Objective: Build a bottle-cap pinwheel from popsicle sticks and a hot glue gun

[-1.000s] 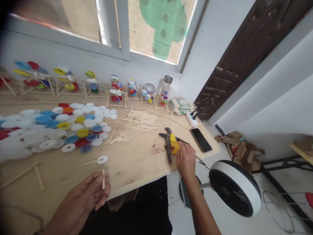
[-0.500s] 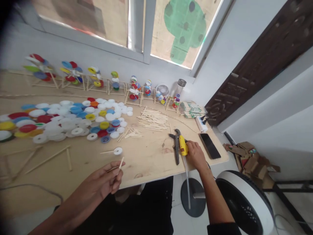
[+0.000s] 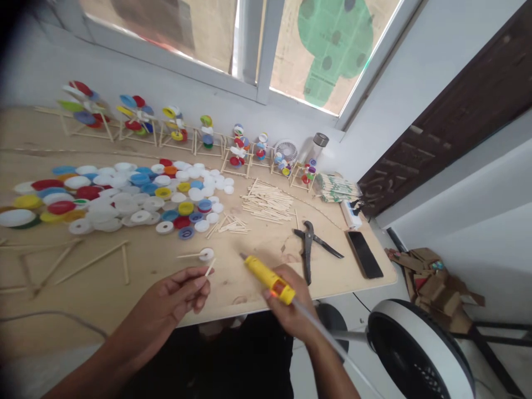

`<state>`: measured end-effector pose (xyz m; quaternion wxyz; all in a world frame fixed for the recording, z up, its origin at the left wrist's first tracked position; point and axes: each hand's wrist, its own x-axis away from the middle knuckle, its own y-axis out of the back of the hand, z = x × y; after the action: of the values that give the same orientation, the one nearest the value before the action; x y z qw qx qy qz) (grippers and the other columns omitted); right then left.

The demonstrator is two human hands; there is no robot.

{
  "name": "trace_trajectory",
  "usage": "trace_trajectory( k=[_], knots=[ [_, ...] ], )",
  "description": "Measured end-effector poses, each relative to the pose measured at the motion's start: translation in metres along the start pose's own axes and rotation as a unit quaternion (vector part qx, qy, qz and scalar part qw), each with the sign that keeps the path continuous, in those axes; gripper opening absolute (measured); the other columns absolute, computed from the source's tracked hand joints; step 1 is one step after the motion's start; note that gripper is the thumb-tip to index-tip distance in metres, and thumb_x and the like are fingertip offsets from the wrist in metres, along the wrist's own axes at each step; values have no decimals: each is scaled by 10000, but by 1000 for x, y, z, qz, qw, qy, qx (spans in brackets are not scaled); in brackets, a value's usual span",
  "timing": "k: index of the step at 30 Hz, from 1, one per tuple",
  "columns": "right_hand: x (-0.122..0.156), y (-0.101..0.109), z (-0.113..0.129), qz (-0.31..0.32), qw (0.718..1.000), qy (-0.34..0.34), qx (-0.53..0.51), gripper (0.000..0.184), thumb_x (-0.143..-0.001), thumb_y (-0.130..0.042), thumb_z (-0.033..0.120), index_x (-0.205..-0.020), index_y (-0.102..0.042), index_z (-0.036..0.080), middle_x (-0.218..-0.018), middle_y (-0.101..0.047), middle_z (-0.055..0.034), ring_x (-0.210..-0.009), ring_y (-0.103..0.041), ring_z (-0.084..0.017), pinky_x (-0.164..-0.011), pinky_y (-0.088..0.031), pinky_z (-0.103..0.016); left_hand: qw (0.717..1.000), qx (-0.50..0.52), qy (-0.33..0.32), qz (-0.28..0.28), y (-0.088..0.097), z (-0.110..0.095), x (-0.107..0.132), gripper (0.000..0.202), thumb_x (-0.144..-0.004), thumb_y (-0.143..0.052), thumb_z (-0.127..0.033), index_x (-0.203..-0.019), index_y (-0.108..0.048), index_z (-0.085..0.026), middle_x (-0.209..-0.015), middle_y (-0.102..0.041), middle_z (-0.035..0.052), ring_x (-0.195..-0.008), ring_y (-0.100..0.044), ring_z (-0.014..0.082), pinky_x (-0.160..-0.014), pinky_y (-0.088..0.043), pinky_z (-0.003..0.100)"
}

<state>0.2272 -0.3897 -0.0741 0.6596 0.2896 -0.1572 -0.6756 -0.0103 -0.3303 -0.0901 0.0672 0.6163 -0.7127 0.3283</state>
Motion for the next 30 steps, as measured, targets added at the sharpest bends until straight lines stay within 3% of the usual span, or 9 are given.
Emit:
trace_trajectory(
  k=[3, 6, 23, 30],
  knots=[
    [-6, -23, 19, 18, 997, 66, 20, 252, -945, -542, 471, -917, -604, 228, -838, -672, -41, -737, -637, -190, -652, -503, -303, 1000, -9, -8, -10, -1, -3, 0, 368, -535, -856, -404, -785, -679, -200, -587, -631, -17, -485, -488, 121, -453, -438, 261],
    [-10, -32, 20, 4, 994, 97, 59, 290, -970, -495, 488, -888, -582, 224, -805, -664, -42, -718, -620, -187, -650, -472, -308, 1000, -10, 1, -3, 0, -5, 0, 343, -546, -844, -425, -746, -671, -206, -564, -614, -21, -456, -500, 124, -432, -426, 261],
    [-14, -40, 13, -24, 987, 116, 107, 308, -988, -469, 468, -814, -536, 224, -727, -600, -12, -659, -556, -164, -618, -391, -287, 999, 13, 30, 5, 5, 0, -2, 362, -566, -858, -451, -753, -684, -194, -540, -606, -21, -454, -487, 109, -433, -414, 237],
    [-17, -40, 12, -15, 987, 117, 109, 333, -996, -449, 484, -806, -530, 223, -716, -596, -10, -654, -545, -161, -611, -378, -291, 1000, 22, 11, 1, 3, -3, -3, 380, -554, -875, -410, -793, -703, -170, -547, -628, -11, -469, -461, 99, -439, -396, 225]
  ],
)
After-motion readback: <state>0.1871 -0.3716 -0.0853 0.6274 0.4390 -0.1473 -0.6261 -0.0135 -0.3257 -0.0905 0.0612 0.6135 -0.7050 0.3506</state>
